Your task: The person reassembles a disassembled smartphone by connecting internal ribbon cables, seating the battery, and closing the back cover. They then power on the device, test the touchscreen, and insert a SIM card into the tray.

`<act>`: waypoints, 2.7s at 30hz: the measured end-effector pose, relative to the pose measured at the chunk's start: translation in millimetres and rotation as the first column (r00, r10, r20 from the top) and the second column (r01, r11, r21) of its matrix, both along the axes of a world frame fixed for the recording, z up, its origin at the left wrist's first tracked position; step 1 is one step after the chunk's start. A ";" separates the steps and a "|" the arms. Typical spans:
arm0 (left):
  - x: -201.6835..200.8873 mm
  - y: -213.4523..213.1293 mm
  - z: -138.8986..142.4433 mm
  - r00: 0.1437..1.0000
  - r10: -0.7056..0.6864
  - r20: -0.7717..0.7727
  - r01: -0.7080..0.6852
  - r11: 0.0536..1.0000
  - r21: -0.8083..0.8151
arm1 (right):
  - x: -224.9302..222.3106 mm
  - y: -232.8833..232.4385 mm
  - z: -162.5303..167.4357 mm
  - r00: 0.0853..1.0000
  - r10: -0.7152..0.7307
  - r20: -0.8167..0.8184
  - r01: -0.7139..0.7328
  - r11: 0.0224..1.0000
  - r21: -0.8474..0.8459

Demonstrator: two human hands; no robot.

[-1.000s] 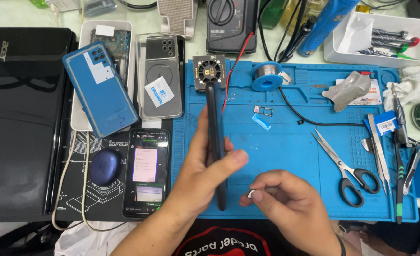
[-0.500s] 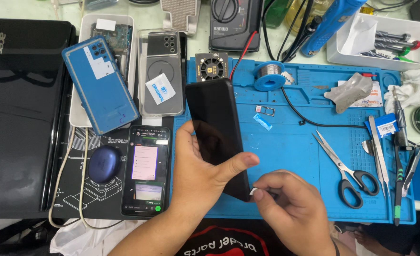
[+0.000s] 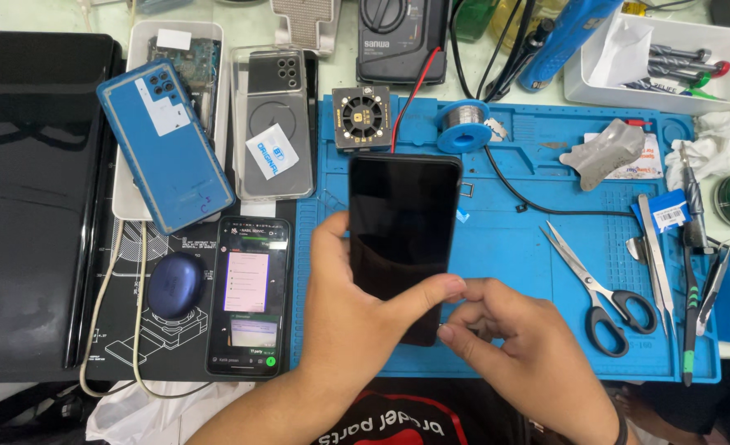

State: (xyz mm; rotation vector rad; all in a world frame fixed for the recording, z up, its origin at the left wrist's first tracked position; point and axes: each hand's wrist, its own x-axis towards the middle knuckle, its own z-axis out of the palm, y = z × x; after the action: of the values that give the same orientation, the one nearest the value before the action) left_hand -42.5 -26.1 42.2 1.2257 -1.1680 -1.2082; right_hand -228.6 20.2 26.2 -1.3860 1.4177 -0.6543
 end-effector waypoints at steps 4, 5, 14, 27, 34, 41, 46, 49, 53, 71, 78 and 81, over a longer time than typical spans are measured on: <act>-0.5 1.0 -0.7 0.997 -0.041 0.070 0.028 0.985 0.170 | -4.0 -8.5 -3.2 0.997 -0.023 -0.079 0.041 0.972 0.232; -0.7 -0.4 -1.9 0.998 -0.015 0.065 0.005 0.989 0.149 | -3.4 -7.7 -4.6 1.000 -0.021 -0.024 0.025 0.982 0.186; 4.1 -3.7 -8.8 0.993 -0.044 -0.113 0.051 0.997 0.055 | -33.1 4.9 -16.2 0.869 -0.085 0.487 -0.087 0.943 0.321; 6.4 -3.1 -6.9 0.980 -0.100 -0.173 0.099 0.995 -0.011 | -39.9 20.5 -38.9 0.834 -0.170 0.525 -0.018 0.942 0.334; 5.2 -2.2 -9.4 0.975 -0.057 -0.214 0.050 0.998 -0.035 | -25.3 27.6 -36.0 0.820 -0.283 0.497 0.133 0.940 0.315; -0.4 4.5 -10.3 0.992 0.049 -0.119 -0.067 0.986 -0.154 | 14.9 32.4 -29.7 0.952 -0.301 0.050 0.301 0.900 -0.315; 0.7 6.8 -10.6 0.993 0.035 -0.113 -0.053 0.986 -0.159 | 10.7 22.9 -24.3 0.963 -0.265 -0.053 0.243 0.933 -0.265; 0.5 6.2 -11.5 0.983 0.012 -0.183 -0.027 0.996 -0.082 | 11.6 21.6 -25.7 0.963 -0.260 0.066 0.268 0.945 -0.186; 0.9 4.5 -12.2 0.970 0.005 -0.244 -0.014 0.999 -0.037 | 9.5 23.9 -27.1 0.970 -0.234 0.062 0.242 0.953 -0.183; 7.2 4.3 -13.9 0.968 -0.037 -0.248 -0.004 0.987 -0.162 | -10.4 26.8 -49.2 0.743 -0.324 0.585 0.199 0.942 0.270; 6.4 12.1 -14.1 0.959 -0.118 -0.257 0.065 0.976 -0.207 | -22.9 27.0 -66.0 0.714 -0.242 0.657 0.055 0.955 0.292; 9.2 11.2 -13.1 0.953 -0.151 -0.263 0.087 0.967 -0.241 | -23.5 26.7 -63.0 0.697 -0.220 0.682 0.010 0.954 0.298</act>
State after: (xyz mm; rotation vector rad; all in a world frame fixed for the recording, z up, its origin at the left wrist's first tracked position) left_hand -33.3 -14.9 29.2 0.7932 -1.1440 -1.2521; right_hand -252.1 46.9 -36.8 -0.6845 0.9084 -0.9163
